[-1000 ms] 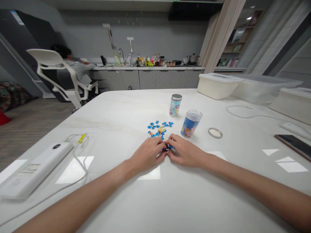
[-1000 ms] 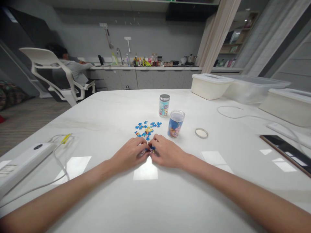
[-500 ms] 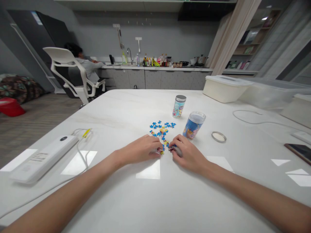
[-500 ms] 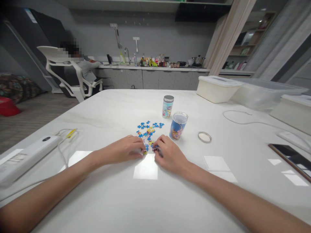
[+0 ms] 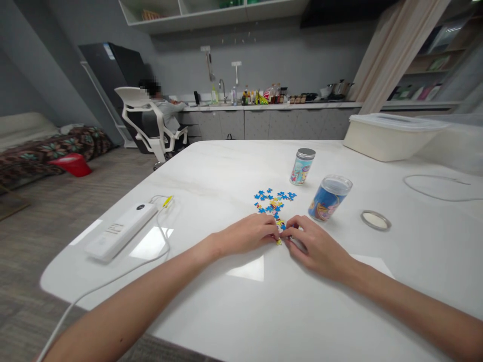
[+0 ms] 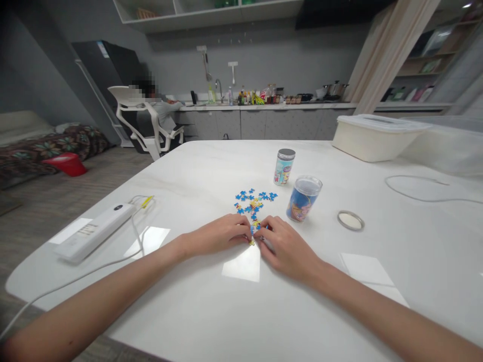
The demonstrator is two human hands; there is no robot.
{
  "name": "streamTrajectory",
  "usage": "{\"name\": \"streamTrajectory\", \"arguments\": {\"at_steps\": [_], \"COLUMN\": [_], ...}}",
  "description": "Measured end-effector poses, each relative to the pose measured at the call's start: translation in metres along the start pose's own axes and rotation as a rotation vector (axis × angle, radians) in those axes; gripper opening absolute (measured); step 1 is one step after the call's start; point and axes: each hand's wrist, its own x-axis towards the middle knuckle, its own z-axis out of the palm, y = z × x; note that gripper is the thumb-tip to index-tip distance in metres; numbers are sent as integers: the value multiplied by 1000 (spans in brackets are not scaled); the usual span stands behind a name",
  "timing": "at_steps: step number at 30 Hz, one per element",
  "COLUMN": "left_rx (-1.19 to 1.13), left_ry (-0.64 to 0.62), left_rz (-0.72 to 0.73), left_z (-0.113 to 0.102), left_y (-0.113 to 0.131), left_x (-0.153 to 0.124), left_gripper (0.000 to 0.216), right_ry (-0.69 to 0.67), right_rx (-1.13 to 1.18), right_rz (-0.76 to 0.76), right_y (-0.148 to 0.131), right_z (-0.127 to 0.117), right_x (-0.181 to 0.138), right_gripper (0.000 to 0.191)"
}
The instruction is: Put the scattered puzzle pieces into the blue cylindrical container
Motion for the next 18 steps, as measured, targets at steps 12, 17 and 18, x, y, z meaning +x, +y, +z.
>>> {"name": "streamTrajectory", "arguments": {"at_steps": [12,17,18], "left_rx": [-198,-386,-410], "left_ry": [-38,130,193], "left_rz": [-74,-218,-247], "left_z": [0,7,9], "left_y": [6,10,12], "left_x": [-2,1,2], "left_gripper": [12,4,5], "right_ry": [26,32,46], "right_rx": [-47,34,67], "right_rz": [32,13,33], "right_y": [3,-1,-1], "right_z": [0,-1,0], "right_x": [5,10,10], "right_gripper": [14,11,9]}}
